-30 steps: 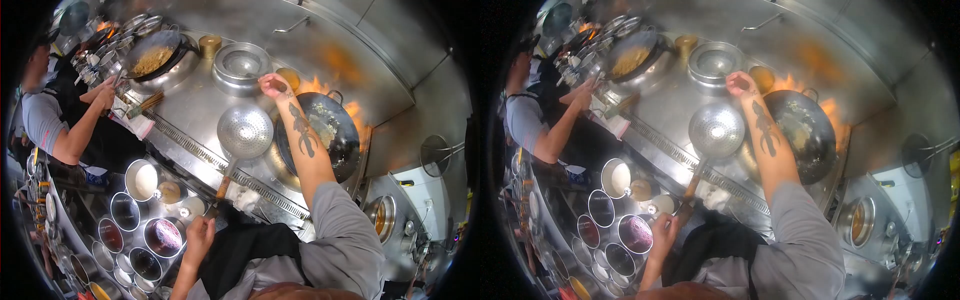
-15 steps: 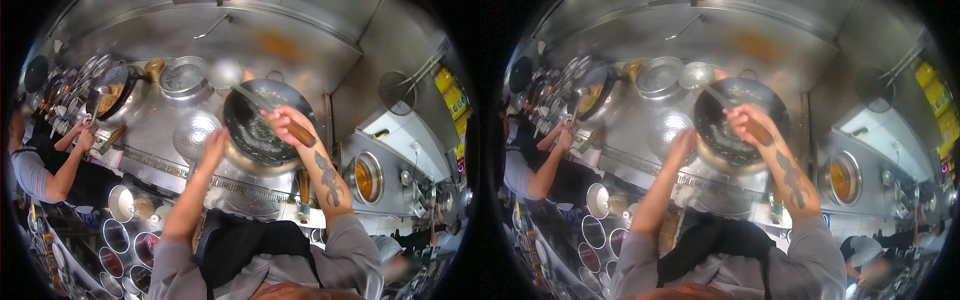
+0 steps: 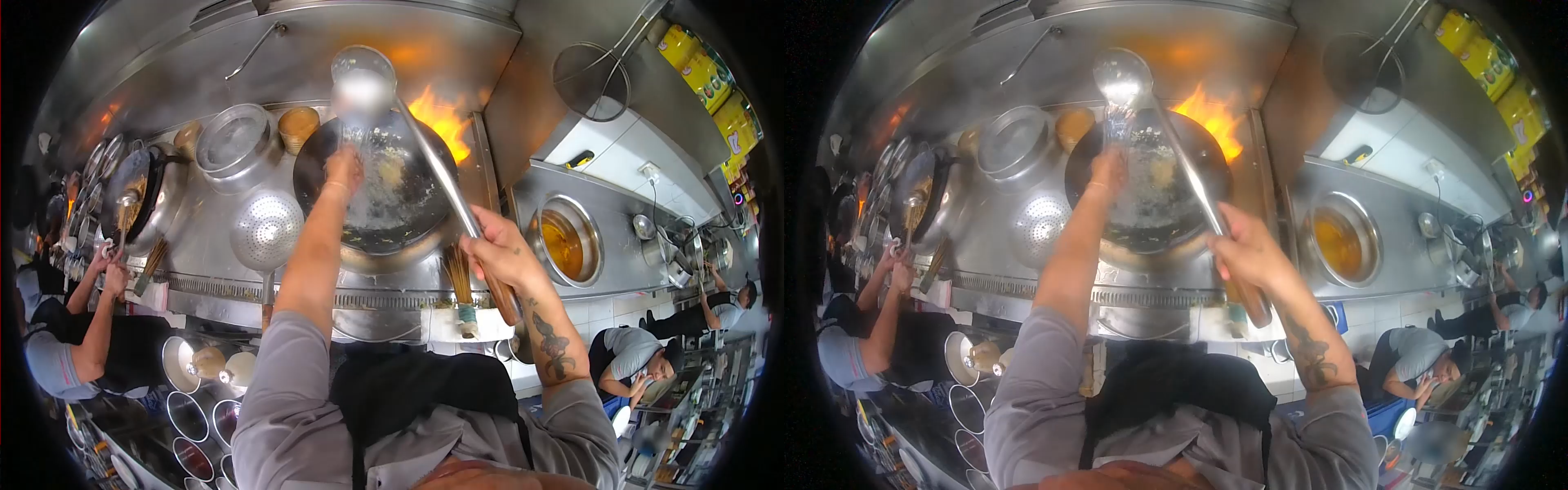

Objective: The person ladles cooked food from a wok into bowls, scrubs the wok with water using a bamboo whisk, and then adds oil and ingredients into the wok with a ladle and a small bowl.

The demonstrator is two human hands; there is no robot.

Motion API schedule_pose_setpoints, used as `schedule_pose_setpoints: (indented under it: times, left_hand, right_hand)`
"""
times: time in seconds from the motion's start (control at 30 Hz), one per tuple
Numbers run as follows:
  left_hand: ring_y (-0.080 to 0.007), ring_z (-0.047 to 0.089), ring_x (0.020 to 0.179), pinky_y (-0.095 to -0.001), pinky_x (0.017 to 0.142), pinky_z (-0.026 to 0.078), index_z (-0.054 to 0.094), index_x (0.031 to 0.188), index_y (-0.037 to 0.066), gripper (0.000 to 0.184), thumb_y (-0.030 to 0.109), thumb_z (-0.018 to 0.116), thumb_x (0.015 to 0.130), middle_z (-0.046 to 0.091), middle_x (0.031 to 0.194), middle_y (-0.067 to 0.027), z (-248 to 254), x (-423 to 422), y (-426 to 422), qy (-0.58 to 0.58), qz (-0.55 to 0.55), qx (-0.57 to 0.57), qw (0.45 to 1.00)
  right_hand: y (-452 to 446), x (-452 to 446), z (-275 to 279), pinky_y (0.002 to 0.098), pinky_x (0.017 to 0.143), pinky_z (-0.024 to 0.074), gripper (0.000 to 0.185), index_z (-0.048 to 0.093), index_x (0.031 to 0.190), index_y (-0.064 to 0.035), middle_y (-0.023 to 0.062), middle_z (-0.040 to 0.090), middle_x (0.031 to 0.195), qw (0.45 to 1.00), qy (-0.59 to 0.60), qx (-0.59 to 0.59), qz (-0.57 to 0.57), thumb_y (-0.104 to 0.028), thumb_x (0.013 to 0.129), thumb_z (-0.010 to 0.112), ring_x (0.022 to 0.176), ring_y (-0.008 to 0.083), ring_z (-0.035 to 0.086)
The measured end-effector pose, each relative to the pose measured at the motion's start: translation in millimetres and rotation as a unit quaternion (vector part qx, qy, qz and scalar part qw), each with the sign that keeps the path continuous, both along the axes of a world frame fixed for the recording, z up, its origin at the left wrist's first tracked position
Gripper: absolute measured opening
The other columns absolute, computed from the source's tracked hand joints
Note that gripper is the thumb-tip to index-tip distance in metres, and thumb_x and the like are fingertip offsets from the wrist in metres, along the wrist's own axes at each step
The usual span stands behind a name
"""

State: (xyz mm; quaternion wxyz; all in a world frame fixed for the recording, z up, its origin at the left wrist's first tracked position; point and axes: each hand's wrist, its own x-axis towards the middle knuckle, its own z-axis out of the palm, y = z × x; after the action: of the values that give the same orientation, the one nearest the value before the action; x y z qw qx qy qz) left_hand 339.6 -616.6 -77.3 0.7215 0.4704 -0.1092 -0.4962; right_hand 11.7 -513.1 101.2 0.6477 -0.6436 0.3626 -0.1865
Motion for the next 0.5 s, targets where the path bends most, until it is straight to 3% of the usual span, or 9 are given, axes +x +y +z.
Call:
schedule_pose_setpoints:
  times: [0.1,0.13,0.17,0.23,0.27,0.37,0.43,0.47,0.5]
  left_hand:
    - [-0.0139,0.042,0.043,-0.0288,0.038,0.030,0.057,0.074,0.008,0.014,0.014,0.054,0.086,0.048,0.057,-0.0013,3.7,12.5,-5.1,0.029,-0.107,-0.037,0.993]
    - [-0.0221,0.051,0.049,-0.0350,0.044,0.038,0.062,0.076,0.006,0.016,0.017,0.055,0.085,0.055,0.062,-0.0072,-38.8,29.1,-21.6,-0.344,-0.154,-0.058,0.925]
    - [-0.0303,0.059,0.055,-0.0412,0.050,0.046,0.067,0.077,0.004,0.020,0.020,0.056,0.084,0.063,0.067,-0.0130,-80.7,45.5,-37.9,-0.665,-0.067,-0.040,0.742]
    - [-0.0389,0.065,0.065,-0.0465,0.062,0.052,0.070,0.080,0.003,0.023,0.021,0.057,0.083,0.068,0.077,-0.0200,-81.6,40.7,-21.5,-0.811,-0.024,0.112,0.574]
    - [-0.0428,0.066,0.082,-0.0479,0.076,0.053,0.072,0.083,0.003,0.023,0.022,0.059,0.081,0.068,0.090,-0.0244,-68.3,33.4,-12.4,-0.735,-0.064,0.178,0.652]
    - [-0.0363,0.068,0.082,-0.0446,0.075,0.054,0.069,0.076,-0.001,0.025,0.020,0.058,0.081,0.068,0.082,-0.0235,-57.8,11.2,14.1,-0.661,-0.019,0.138,0.737]
    - [-0.0327,0.069,0.082,-0.0438,0.073,0.055,0.069,0.089,-0.002,0.029,0.025,0.059,0.086,0.069,0.082,-0.0182,-77.2,-4.4,20.2,-0.417,-0.100,0.158,0.889]
    - [-0.0308,0.068,0.079,-0.0427,0.069,0.054,0.066,0.096,-0.001,0.031,0.028,0.058,0.089,0.068,0.081,-0.0144,-66.8,-27.4,33.7,-0.242,-0.129,0.169,0.947]
    - [-0.0289,0.067,0.076,-0.0416,0.065,0.054,0.063,0.102,-0.001,0.034,0.031,0.057,0.092,0.067,0.081,-0.0106,-49.7,-49.6,52.4,-0.057,-0.153,0.177,0.971]
  right_hand:
    - [9.2,-10.0,-19.1,0.0209,0.044,0.0384,0.048,0.044,0.138,-0.0009,-0.0020,0.051,0.072,0.998,-0.026,0.006,-0.059,0.001,0.090,0.052,0.048,0.0059,0.047]
    - [11.4,-10.0,-29.8,0.0209,0.044,0.0383,0.048,0.045,0.137,-0.0011,-0.0020,0.051,0.072,0.997,-0.023,0.012,-0.079,0.001,0.090,0.053,0.048,0.0059,0.047]
    - [11.9,-10.5,-43.1,0.0208,0.044,0.0383,0.047,0.046,0.136,-0.0014,-0.0020,0.051,0.072,0.995,-0.021,0.018,-0.099,0.002,0.090,0.053,0.048,0.0059,0.047]
    - [8.0,-10.4,-82.2,0.0241,0.044,0.0406,0.036,0.050,0.124,-0.0005,0.0005,0.052,0.072,0.994,-0.012,-0.030,-0.104,-0.003,0.089,0.052,0.048,0.0085,0.050]
    - [7.3,-7.8,-96.2,0.0258,0.044,0.0421,0.032,0.051,0.120,-0.0002,0.0023,0.053,0.071,0.993,0.005,-0.042,-0.107,-0.005,0.088,0.052,0.048,0.0102,0.052]
    - [13.0,8.6,-127.1,0.0293,0.046,0.0456,0.025,0.050,0.109,0.0000,0.0067,0.056,0.076,0.992,0.014,-0.016,-0.122,-0.009,0.086,0.052,0.052,0.0139,0.056]
    - [23.3,30.2,-141.2,0.0297,0.046,0.0460,0.029,0.049,0.113,-0.0001,0.0070,0.057,0.079,0.991,-0.015,0.022,-0.134,-0.009,0.086,0.052,0.053,0.0139,0.056]
    - [26.7,48.2,-168.9,0.0292,0.046,0.0457,0.030,0.048,0.116,-0.0005,0.0068,0.057,0.080,0.988,-0.079,-0.044,-0.125,-0.011,0.088,0.053,0.053,0.0134,0.057]
    - [36.1,58.9,-162.1,0.0281,0.045,0.0455,0.031,0.049,0.118,-0.0014,0.0060,0.057,0.084,0.989,-0.112,-0.011,-0.094,-0.015,0.091,0.054,0.054,0.0122,0.056]
